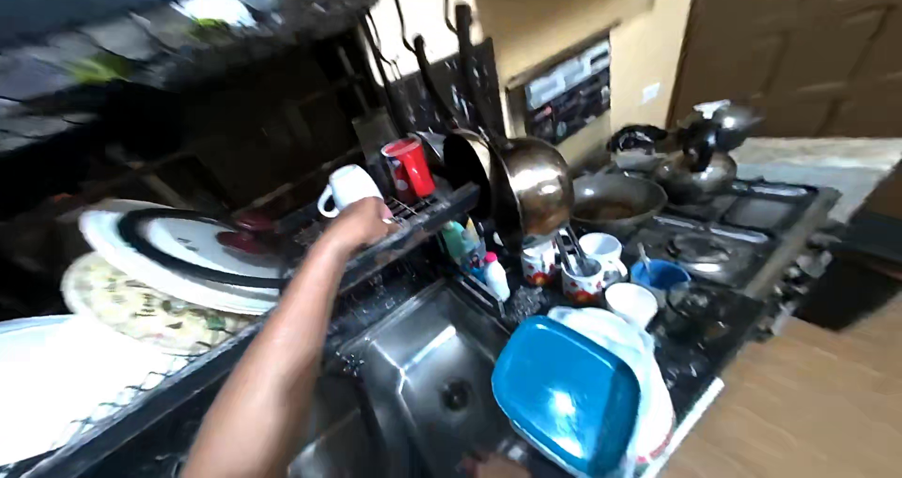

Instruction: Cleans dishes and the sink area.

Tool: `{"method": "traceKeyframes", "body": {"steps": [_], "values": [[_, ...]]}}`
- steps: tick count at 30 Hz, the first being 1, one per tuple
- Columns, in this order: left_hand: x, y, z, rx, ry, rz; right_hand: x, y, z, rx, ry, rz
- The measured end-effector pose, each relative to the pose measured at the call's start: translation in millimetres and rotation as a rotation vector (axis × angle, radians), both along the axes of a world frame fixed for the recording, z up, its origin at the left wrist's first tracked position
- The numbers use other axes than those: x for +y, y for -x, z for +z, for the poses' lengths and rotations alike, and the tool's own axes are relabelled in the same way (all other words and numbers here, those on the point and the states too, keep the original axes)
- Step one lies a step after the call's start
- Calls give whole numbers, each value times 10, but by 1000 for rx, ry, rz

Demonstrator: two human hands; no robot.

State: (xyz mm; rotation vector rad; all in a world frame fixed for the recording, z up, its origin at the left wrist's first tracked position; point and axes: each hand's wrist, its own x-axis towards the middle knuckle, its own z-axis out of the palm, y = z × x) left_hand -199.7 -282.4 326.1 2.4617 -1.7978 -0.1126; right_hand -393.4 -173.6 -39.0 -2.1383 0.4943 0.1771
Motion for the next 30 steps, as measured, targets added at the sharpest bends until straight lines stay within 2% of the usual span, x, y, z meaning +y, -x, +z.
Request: {"method": "traceKeyframes", "body": {"steps": [7,19,23,25,27,30], "values": [[47,75,-37,33,49,42,-57,-3,103,29,-60,41],[103,150,-17,40,51,55,-44,-4,149,44,-45,66],[116,52,-19,-69,151,39,-18,11,148,7,-47,62],[248,60,-18,-197,334,-28,1,42,142,-66,-49,27],[480,135,-70,-288,547,-181,19,81,117,-164,-48,-24],[895,426,-426,-282,734,-483,34,137,110,-257,-30,-72]]}}
